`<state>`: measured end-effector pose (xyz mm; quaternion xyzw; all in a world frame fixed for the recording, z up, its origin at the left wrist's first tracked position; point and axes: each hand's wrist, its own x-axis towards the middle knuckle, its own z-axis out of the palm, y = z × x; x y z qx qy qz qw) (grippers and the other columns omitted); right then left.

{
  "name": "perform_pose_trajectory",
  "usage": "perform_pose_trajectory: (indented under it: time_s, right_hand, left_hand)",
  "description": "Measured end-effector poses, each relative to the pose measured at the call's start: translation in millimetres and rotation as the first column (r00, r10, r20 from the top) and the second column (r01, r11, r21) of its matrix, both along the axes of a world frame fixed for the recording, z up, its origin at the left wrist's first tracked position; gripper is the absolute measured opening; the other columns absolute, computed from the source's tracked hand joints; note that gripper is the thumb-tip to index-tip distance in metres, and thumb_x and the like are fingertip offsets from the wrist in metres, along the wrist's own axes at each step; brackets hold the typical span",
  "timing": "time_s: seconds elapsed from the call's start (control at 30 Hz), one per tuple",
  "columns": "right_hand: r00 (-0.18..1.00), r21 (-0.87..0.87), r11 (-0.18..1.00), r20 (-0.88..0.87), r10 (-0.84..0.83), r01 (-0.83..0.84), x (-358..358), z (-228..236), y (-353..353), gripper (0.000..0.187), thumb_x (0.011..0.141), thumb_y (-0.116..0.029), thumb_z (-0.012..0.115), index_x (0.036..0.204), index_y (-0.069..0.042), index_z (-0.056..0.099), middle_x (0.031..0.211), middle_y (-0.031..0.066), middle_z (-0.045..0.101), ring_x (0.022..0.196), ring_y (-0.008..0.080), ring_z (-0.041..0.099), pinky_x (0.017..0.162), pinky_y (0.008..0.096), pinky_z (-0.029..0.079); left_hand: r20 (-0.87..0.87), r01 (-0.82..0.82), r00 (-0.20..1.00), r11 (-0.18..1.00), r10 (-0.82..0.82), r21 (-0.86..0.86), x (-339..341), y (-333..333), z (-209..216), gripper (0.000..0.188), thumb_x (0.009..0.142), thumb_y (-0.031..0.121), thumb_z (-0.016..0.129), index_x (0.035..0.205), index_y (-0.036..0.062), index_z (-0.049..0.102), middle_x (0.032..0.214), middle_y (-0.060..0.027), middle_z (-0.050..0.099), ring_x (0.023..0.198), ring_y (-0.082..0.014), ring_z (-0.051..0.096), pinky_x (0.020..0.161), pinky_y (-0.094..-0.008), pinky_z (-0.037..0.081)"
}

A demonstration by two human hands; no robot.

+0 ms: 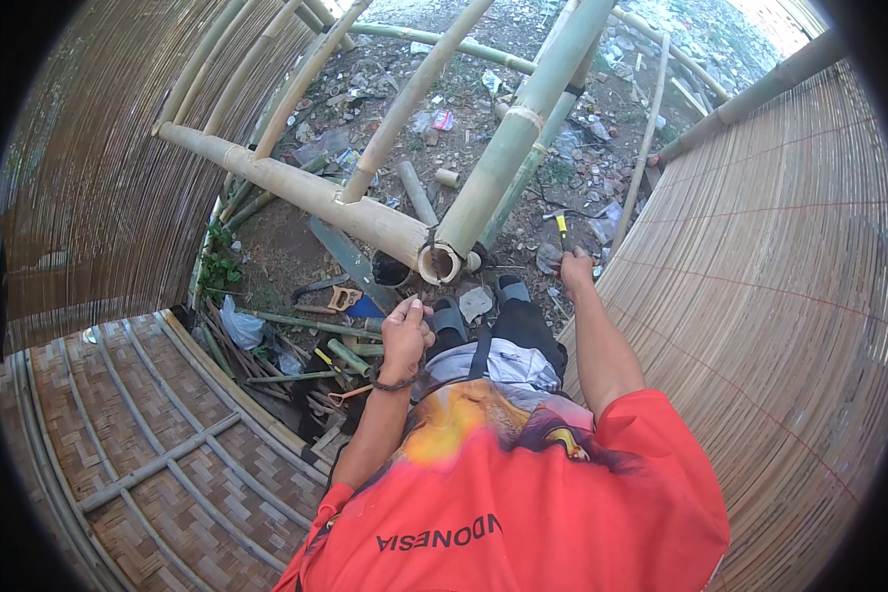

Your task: Tying together bamboo poles with dark rope while constructing a structure.

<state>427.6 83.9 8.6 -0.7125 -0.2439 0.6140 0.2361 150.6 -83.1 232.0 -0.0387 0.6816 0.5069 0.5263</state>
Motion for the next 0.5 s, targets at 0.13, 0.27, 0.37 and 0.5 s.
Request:
perform_pose_trajectory:
  time_s: [0.13,0.27,0.37,0.5]
  right_hand:
    - [0.999,0.022,0.999,0.028,0.028,-0.029,3,10,1,0.026,0.103,-0.013,0.047,0.125,-0.001,0.053,0.092,0.0096,0.066,0.071,0.0179,0.068,0.054,0.0304,0.051]
    - [0.999,-0.01,0.999,0.03,0.035,-0.035,9,9,0,0.016,0.102,-0.014,0.049,0.112,-0.002,0.055,0.088,0.0092,0.067,0.07,0.0174,0.068,0.051,0.03,0.049]
    - [0.996,-0.088,0.993,0.039,0.08,-0.076,4,11,-6,0.017,0.102,-0.015,0.051,0.112,-0.003,0.056,0.085,0.009,0.067,0.066,0.0177,0.068,0.048,0.0308,0.048]
    - [0.992,-0.175,0.981,0.082,0.096,-0.081,21,-11,-30,0.017,0.102,-0.013,0.053,0.115,-0.004,0.059,0.082,0.0096,0.069,0.061,0.019,0.067,0.045,0.032,0.048]
  left_hand:
    - [-0.017,0.034,0.999,0.999,-0.034,-0.006,-3,-1,0,0.019,0.109,0.019,0.053,0.106,0.0024,0.063,0.069,0.005,0.047,0.046,-0.0023,0.031,0.042,-0.0235,0.028]
    - [0.007,0.061,0.998,0.998,-0.061,0.01,-6,-5,-3,0.019,0.109,0.019,0.053,0.11,0.0028,0.064,0.072,0.0042,0.05,0.046,-0.0023,0.031,0.042,-0.0231,0.028]
    - [0.023,0.091,0.995,0.994,-0.092,0.056,-23,-24,-21,0.022,0.108,0.018,0.054,0.119,0.0022,0.064,0.08,0.0013,0.056,0.048,-0.0029,0.036,0.043,-0.0232,0.031]
    - [-0.127,0.281,0.951,0.959,-0.282,-0.021,-46,-30,-30,0.03,0.106,0.018,0.057,0.131,0.0014,0.064,0.086,-0.0015,0.065,0.053,-0.004,0.045,0.046,-0.0245,0.037]
